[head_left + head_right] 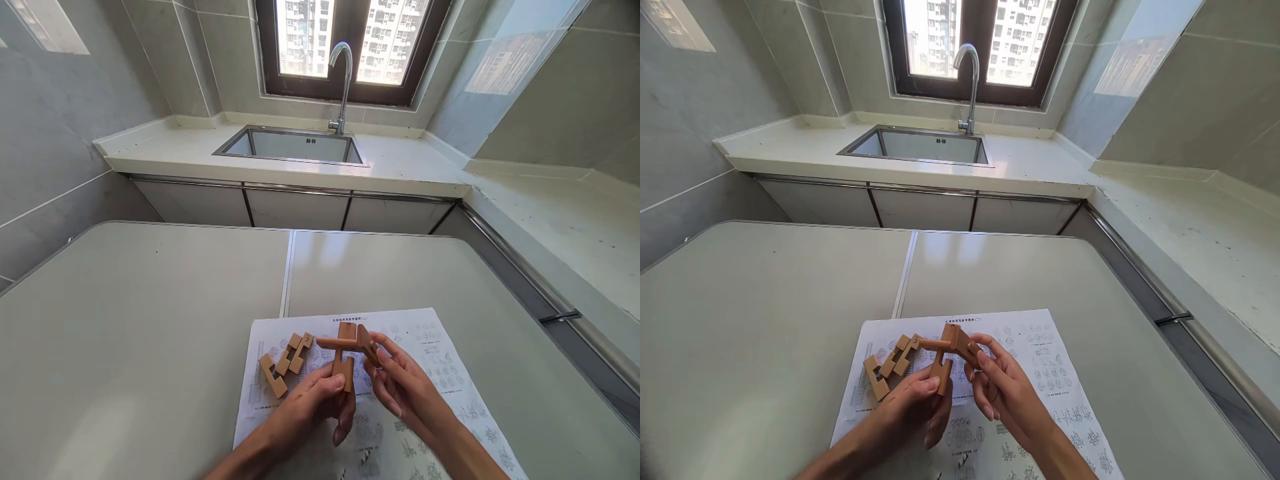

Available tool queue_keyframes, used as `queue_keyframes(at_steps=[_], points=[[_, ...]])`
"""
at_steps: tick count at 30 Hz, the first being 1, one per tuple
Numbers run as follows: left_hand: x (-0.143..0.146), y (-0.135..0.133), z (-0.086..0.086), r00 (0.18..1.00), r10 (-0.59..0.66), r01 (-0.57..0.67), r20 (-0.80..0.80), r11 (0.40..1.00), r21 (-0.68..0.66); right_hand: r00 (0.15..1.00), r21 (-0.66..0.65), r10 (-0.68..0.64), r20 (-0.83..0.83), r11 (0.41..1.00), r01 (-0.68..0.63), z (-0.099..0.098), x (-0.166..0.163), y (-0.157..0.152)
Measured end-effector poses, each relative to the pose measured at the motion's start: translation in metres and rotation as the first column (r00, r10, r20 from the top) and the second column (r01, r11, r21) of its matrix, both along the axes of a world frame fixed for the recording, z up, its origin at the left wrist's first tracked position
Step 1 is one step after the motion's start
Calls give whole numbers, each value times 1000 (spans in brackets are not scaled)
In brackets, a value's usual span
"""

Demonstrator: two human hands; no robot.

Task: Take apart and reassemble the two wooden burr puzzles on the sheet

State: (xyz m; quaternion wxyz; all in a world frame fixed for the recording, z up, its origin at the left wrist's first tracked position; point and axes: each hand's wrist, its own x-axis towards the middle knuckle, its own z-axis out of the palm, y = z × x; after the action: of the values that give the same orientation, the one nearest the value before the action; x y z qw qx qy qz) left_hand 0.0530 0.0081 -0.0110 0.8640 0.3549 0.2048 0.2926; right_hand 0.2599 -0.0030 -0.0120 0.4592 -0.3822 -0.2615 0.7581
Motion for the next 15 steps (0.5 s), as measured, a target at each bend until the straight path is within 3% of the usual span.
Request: queue_keyframes(at_steps=[8, 15], points=[[-2, -2, 11, 994, -100, 103, -51, 992, 71, 990, 20, 141, 4, 990, -141, -2, -7, -4], [-4, -4, 13, 983, -173, 177, -59, 982, 69, 991, 31, 130, 37, 991, -131, -1, -10, -5]])
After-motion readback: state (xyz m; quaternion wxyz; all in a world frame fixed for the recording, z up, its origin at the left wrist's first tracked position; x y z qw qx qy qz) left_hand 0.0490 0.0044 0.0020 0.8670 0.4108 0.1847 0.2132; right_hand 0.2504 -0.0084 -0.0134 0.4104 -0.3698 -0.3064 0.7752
